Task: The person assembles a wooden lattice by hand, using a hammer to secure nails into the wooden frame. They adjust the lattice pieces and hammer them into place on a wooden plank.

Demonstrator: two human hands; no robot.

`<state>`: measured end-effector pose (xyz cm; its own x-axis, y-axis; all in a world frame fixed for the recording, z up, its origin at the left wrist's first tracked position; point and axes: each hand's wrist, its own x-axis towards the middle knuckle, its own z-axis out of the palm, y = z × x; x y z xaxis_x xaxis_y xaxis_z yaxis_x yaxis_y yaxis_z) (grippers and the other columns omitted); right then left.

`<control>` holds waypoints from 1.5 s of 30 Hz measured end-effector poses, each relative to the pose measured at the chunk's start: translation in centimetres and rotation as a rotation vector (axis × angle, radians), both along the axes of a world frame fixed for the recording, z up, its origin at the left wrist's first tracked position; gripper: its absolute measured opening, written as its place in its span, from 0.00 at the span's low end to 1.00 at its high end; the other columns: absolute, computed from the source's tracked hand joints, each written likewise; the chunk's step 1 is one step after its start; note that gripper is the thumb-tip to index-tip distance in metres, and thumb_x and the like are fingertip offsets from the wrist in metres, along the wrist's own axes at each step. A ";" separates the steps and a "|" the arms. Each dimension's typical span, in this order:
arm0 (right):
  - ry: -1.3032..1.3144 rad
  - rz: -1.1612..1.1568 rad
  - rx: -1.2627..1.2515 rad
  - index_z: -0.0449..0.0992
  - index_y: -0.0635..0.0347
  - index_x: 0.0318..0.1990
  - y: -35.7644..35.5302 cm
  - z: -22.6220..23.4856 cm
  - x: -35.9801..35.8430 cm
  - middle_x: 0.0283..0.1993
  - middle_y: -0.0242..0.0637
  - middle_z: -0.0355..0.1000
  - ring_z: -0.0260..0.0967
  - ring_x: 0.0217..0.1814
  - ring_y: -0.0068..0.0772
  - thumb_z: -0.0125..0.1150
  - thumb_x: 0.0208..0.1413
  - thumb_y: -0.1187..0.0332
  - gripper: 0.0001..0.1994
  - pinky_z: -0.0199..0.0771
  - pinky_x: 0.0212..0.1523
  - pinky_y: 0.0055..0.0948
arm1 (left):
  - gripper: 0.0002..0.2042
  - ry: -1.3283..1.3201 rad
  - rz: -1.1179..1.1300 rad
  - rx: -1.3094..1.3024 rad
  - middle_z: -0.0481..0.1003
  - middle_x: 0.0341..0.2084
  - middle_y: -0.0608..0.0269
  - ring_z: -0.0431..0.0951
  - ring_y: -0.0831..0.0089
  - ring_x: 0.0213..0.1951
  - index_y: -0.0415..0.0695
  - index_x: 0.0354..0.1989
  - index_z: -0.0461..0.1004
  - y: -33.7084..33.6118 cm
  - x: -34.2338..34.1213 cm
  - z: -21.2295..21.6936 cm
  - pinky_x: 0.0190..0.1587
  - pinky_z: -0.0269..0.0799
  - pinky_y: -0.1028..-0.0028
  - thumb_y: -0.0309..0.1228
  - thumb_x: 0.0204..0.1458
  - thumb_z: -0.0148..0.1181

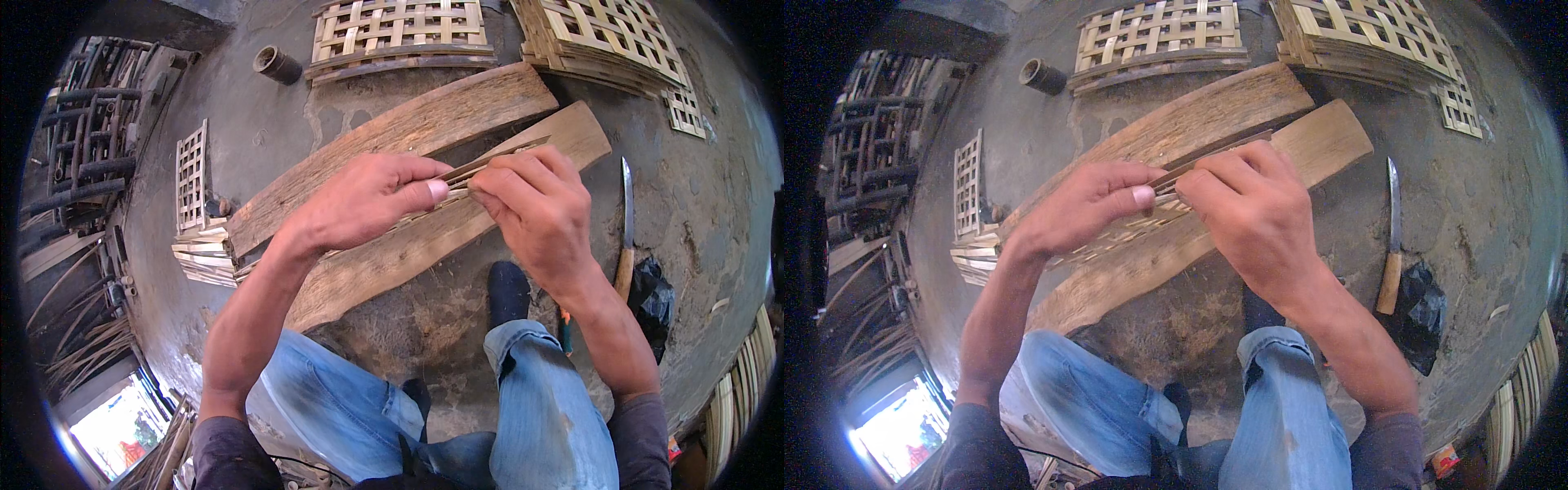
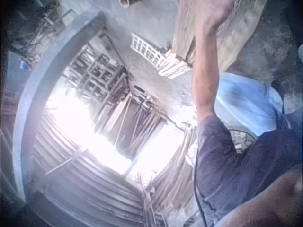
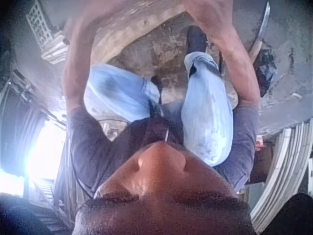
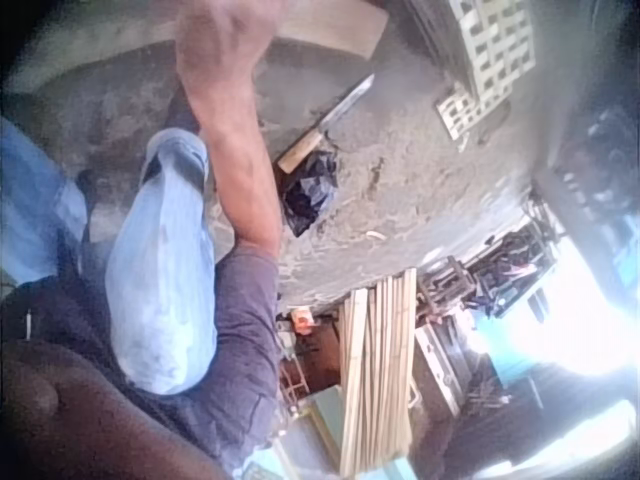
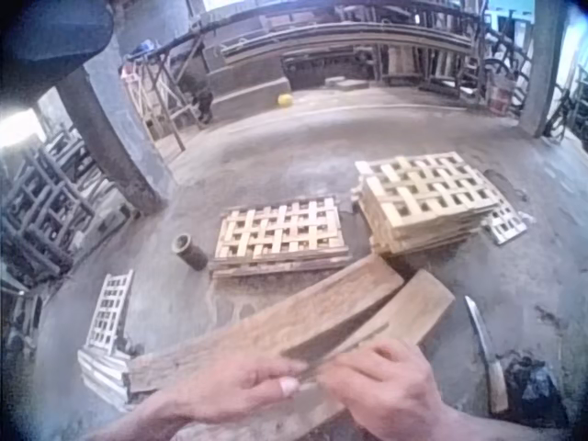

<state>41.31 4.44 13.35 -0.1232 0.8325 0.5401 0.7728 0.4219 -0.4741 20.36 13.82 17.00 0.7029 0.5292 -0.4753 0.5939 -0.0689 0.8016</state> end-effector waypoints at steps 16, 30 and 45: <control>0.148 0.229 -0.325 0.81 0.59 0.37 2.9 2.2 4.2 0.36 0.38 0.73 0.71 0.44 0.44 0.76 0.39 0.68 0.16 0.71 0.45 0.38 | 0.23 -0.052 -0.017 0.123 0.78 0.37 0.59 0.74 0.73 0.40 0.35 0.56 0.74 -0.8 0.1 -0.7 0.45 0.71 0.70 0.42 0.62 0.57; 0.355 0.358 -0.341 0.81 0.61 0.37 4.8 -0.7 5.3 0.35 0.37 0.75 0.74 0.39 0.36 0.79 0.39 0.64 0.17 0.73 0.41 0.32 | 0.23 -0.006 -0.057 0.364 0.75 0.40 0.53 0.74 0.63 0.44 0.37 0.51 0.75 -0.5 1.5 -0.6 0.47 0.69 0.65 0.47 0.60 0.56; 1.258 -0.028 -0.847 0.74 0.63 0.58 -2.6 -2.4 6.5 0.35 0.25 0.70 0.67 0.32 0.17 0.70 0.57 0.64 0.23 0.72 0.36 0.19 | 0.22 -0.042 -0.071 0.248 0.73 0.45 0.53 0.75 0.60 0.47 0.38 0.54 0.74 -2.7 2.8 0.1 0.49 0.70 0.65 0.42 0.59 0.60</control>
